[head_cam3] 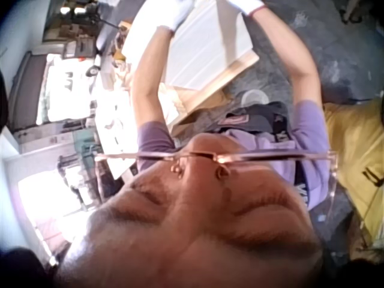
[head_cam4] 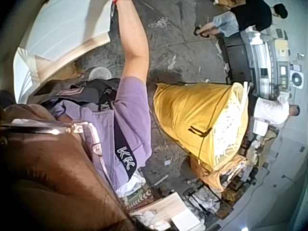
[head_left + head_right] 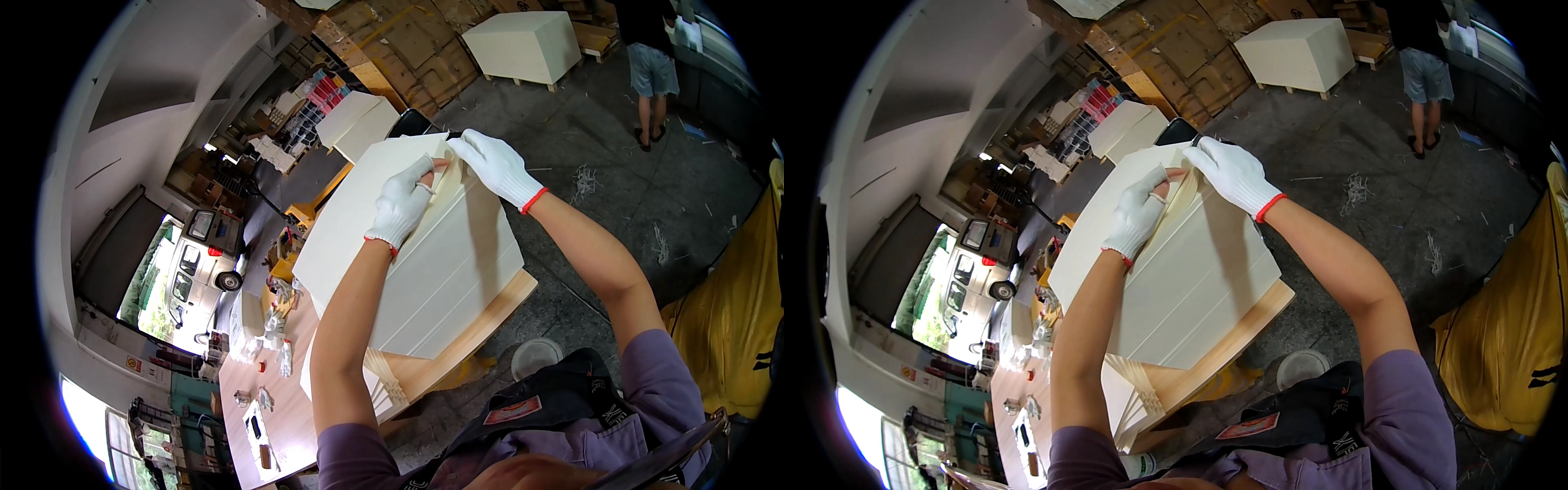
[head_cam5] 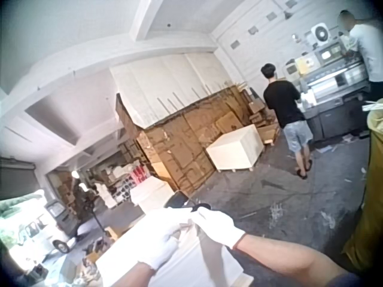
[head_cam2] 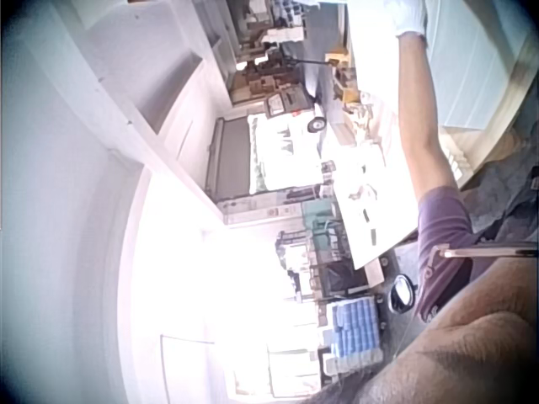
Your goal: The person sands the edges of stacked white foam blocks using a sanding block. They repeatedly rub the sanding block along the top edges and corners, then lift and reposition the stack to continue sanding different sections.
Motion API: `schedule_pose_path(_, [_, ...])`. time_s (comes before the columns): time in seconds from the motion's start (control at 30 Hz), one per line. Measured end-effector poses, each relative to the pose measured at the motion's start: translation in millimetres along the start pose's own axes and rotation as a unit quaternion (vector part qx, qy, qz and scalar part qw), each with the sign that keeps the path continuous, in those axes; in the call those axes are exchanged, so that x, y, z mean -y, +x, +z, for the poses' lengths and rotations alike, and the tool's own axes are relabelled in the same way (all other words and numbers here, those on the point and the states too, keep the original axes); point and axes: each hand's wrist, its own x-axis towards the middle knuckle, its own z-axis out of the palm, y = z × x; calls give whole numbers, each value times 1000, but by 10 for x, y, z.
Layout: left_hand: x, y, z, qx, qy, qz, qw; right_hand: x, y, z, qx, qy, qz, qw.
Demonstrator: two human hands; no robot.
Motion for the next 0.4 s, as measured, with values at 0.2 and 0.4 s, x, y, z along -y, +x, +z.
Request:
schedule_pose_path(0.2, [-27,-43,59,-15,11,25,1000,-31,-14,48,-20,15,-14,1000])
schedule_pose_path(0.4, [-35,-29,26,12,-9,-1,1000,-41,-12,31,-7,7,3,1000])
